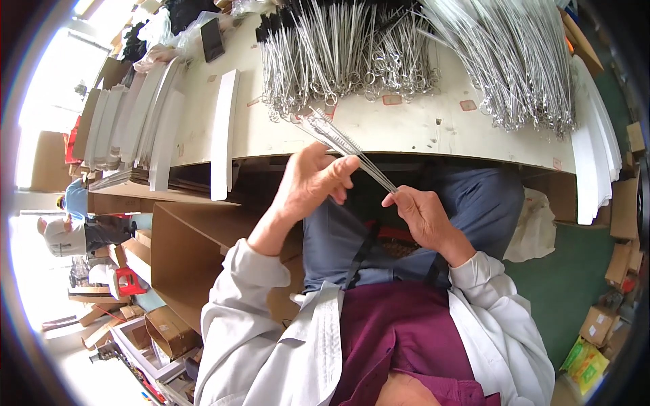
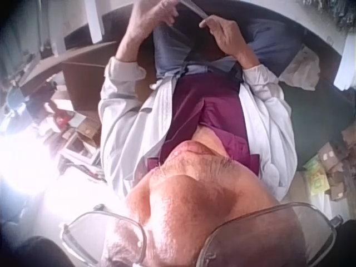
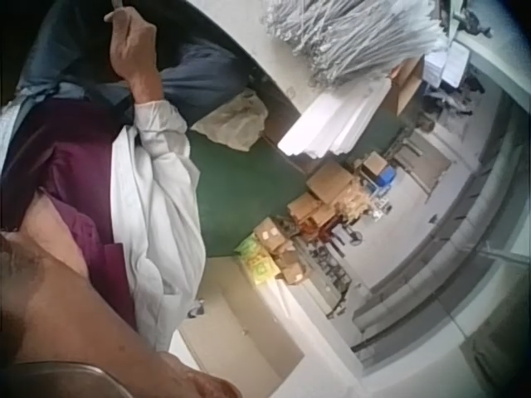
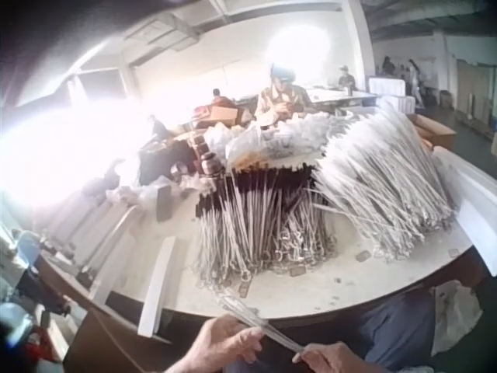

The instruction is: The person is assembling and packaging wire cleaning brushes into plastic sleeves at a factory workbench.

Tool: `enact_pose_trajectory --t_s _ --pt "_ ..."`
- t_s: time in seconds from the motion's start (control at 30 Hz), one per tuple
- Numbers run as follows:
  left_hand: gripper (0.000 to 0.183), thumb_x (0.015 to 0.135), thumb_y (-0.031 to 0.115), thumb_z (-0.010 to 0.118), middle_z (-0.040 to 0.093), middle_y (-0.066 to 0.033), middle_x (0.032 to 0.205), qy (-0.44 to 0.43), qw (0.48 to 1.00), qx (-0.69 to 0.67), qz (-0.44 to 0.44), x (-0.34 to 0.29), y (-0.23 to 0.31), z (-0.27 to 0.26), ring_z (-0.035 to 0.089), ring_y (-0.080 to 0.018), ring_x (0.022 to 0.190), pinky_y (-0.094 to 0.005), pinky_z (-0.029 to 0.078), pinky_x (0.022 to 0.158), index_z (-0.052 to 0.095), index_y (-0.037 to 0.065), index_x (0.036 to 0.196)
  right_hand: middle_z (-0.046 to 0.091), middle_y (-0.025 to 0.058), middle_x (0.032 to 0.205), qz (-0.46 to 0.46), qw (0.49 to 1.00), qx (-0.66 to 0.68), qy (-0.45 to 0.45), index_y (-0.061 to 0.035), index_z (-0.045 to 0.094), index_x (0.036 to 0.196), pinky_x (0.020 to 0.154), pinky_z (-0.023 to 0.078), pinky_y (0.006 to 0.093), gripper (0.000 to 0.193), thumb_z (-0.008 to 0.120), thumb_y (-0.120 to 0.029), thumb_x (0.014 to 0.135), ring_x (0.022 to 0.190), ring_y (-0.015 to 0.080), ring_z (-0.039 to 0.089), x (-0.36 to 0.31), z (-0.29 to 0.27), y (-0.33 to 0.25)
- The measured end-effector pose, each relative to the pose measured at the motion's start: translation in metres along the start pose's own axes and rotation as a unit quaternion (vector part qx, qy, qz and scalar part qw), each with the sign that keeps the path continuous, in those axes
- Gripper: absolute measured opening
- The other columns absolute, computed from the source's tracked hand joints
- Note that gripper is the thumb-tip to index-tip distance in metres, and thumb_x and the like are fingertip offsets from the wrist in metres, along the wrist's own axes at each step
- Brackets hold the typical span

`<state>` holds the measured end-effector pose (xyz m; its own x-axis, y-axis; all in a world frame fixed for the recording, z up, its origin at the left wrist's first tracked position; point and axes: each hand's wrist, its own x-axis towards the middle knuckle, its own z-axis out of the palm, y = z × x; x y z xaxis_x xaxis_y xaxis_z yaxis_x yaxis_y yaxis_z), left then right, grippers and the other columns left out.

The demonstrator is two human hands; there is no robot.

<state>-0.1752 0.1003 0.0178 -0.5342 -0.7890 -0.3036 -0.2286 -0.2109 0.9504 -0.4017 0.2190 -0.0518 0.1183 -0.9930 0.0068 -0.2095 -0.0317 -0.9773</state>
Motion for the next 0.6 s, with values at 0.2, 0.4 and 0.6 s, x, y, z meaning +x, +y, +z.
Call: enact_pose_trajectory --t_s 0.2,0.4,0.6 --pt "0.043 0.099 0.033 0.071 0.071 -0.0106 0.078 -0.015 0.983 -0.182 0.033 0.014 -0.028 0.02 0.069 -0.0176 0.063 -0.0305 0.059 0.06 0.069 -0.008 0.113 0.051 0.0089 0.065 0.017 0.998 -0.064 -0.003 -0.0009 0.068 0.104 0.055 0.04 0.033 0.042 0.048 -0.038 0.11 0.059 0.0207 0.05 0.003 0.0 -0.005" --pt "0.034 0.101 0.028 0.069 0.072 -0.0131 0.082 -0.001 0.977 -0.214 0.013 0.006 -0.041 0.024 0.069 -0.0169 0.066 -0.0301 0.06 0.063 0.071 -0.006 0.107 0.069 0.0237 0.092 -0.045 0.994 -0.085 0.048 0.0003 0.066 0.118 0.07 0.054 0.0417 0.022 0.057 -0.014 0.104 0.084 0.0425 0.069 0.021 0.018 -0.017" --pt "0.037 0.091 0.02 0.078 0.072 -0.0121 0.089 0.301 0.872 0.368 0.115 -0.033 -0.018 -0.061 0.069 -0.0184 0.077 -0.0319 0.056 0.071 0.068 -0.005 0.116 0.072 0.025 0.112 -0.052 0.985 -0.123 0.105 0.0016 0.064 0.129 0.085 0.057 0.0378 0.028 0.056 -0.008 0.104 0.105 0.0393 0.072 0.021 0.004 -0.013"
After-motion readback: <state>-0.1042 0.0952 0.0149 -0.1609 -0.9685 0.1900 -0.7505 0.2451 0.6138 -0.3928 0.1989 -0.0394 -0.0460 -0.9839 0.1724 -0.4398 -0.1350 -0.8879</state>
